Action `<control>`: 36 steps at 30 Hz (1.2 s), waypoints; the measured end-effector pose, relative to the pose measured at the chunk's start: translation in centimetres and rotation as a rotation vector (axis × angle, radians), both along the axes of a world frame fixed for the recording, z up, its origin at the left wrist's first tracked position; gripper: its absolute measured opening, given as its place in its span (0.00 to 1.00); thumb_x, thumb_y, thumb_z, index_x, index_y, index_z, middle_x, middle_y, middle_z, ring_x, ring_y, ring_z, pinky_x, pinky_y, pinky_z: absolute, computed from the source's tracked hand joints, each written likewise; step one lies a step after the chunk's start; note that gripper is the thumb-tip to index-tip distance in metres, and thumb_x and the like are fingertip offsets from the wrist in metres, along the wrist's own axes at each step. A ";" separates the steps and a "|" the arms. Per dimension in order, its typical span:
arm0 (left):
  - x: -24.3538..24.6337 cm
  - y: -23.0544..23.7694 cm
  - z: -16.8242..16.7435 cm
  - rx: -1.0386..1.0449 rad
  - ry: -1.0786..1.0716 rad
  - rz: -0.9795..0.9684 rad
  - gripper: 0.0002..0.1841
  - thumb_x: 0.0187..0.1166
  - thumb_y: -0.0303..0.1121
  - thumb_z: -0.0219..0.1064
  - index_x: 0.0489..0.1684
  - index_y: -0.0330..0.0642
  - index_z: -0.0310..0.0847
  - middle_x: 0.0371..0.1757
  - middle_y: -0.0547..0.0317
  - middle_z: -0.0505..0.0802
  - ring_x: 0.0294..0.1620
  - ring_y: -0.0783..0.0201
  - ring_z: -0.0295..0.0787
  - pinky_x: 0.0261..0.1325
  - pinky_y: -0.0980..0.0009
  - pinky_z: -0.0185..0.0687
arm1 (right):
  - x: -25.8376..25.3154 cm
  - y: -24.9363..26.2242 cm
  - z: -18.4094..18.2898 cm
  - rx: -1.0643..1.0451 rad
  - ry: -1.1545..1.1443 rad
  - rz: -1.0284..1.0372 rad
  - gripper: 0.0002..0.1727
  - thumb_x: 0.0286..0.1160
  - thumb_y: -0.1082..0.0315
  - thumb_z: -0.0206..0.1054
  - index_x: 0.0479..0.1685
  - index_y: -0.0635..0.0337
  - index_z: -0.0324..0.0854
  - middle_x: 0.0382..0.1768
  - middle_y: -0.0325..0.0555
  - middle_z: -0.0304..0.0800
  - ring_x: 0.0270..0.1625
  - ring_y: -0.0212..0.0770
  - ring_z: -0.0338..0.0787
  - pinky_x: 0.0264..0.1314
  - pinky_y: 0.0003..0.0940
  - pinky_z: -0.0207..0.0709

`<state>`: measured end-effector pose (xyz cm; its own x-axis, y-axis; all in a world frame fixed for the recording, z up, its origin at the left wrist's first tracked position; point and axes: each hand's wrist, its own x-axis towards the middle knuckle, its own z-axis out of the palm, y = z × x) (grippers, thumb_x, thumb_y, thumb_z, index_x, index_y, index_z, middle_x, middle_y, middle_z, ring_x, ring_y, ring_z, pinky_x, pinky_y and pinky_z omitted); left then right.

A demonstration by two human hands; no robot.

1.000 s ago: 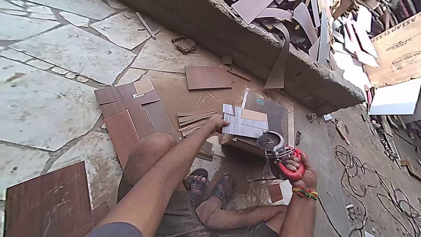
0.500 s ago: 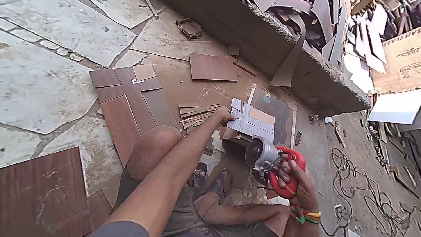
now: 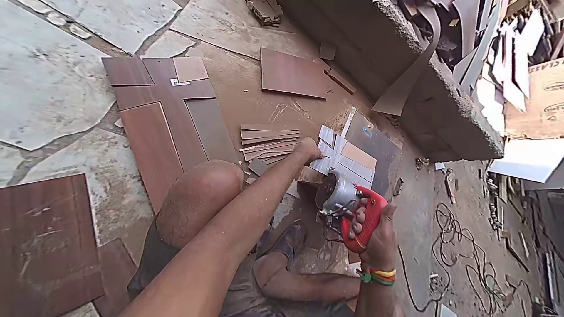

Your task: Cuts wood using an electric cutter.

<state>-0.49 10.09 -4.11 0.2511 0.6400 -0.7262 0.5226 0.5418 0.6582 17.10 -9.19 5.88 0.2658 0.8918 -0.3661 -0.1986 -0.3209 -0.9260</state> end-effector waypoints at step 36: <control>1.9 -0.4 -1.8 0.099 0.101 0.211 0.39 0.79 0.74 0.54 0.47 0.41 0.87 0.47 0.43 0.92 0.56 0.45 0.90 0.60 0.41 0.81 | -2.6 -1.0 -0.4 -0.063 0.085 -0.073 0.40 0.69 0.23 0.60 0.47 0.55 0.82 0.16 0.41 0.83 0.14 0.37 0.86 0.17 0.35 0.86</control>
<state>1.46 9.67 -5.89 0.0341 0.7397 -0.6721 0.4705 0.5814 0.6638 14.54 -10.15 5.51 0.2949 0.8456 -0.4449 -0.3006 -0.3599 -0.8832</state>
